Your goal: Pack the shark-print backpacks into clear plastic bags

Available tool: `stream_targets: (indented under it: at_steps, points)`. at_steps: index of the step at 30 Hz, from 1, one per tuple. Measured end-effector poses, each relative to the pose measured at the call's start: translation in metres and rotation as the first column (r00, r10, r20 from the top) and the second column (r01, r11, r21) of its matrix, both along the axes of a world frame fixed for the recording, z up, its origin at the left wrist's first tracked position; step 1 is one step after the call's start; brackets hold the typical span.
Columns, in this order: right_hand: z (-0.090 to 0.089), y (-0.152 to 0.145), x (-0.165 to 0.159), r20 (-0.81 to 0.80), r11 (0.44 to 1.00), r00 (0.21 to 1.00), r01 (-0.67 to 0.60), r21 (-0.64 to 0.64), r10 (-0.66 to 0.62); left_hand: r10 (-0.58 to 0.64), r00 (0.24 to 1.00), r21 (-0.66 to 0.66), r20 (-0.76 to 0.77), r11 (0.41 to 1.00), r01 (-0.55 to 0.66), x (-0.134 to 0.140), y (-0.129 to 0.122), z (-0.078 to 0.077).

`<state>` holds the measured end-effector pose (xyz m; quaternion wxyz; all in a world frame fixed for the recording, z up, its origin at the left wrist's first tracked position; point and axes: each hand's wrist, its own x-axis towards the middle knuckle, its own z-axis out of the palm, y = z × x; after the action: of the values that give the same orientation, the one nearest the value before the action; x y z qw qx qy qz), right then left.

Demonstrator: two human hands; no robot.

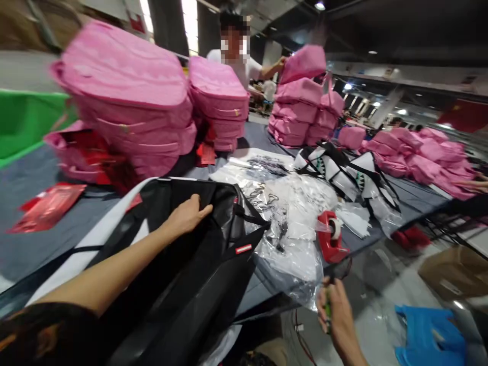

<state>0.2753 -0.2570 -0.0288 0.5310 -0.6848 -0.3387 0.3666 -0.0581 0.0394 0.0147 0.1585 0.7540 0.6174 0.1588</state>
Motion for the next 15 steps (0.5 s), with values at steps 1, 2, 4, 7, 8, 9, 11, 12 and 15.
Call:
stream_targets:
  at_steps: [1, 2, 4, 7, 8, 9, 11, 12, 15]
  points:
    - [0.002, 0.005, -0.016, -0.063, 0.995, 0.994, -0.096, -0.032, 0.094, -0.042, 0.999, 0.082, -0.026, 0.996, 0.044, 0.004, -0.008, 0.006]
    - [0.005, 0.011, -0.032, -0.118, 0.976, 0.972, -0.211, -0.060, 0.203, -0.097, 0.994, 0.207, -0.052, 0.973, 0.106, 0.008, -0.020, 0.012]
    - [0.017, 0.022, -0.058, -0.200, 0.898, 0.889, -0.433, -0.077, 0.412, -0.257, 0.959, 0.524, -0.121, 0.804, 0.282, 0.018, -0.060, 0.021]
    - [0.033, 0.029, -0.086, -0.210, 0.740, 0.734, -0.670, -0.067, 0.646, -0.629, 0.691, 0.674, -0.357, 0.339, 0.657, 0.035, -0.138, 0.022]
    - [0.035, 0.028, -0.092, -0.167, 0.688, 0.689, -0.722, -0.076, 0.705, -0.683, 0.566, 0.587, -0.462, 0.242, 0.772, 0.040, -0.163, 0.018]
    - [0.036, 0.026, -0.097, -0.096, 0.640, 0.647, -0.762, -0.097, 0.756, -0.702, 0.496, 0.531, -0.511, 0.195, 0.824, 0.044, -0.184, 0.012]
    - [0.031, 0.022, -0.105, 0.100, 0.581, 0.573, -0.795, -0.173, 0.813, -0.681, 0.514, 0.463, -0.521, 0.280, 0.841, 0.047, -0.213, -0.003]
    - [0.026, 0.021, -0.108, 0.199, 0.566, 0.532, -0.793, -0.225, 0.823, -0.654, 0.559, 0.454, -0.510, 0.347, 0.821, 0.046, -0.221, -0.011]
    - [0.008, 0.022, -0.119, 0.386, 0.489, 0.345, -0.783, -0.385, 0.856, -0.585, 0.640, 0.482, -0.499, 0.427, 0.766, 0.039, -0.228, -0.027]
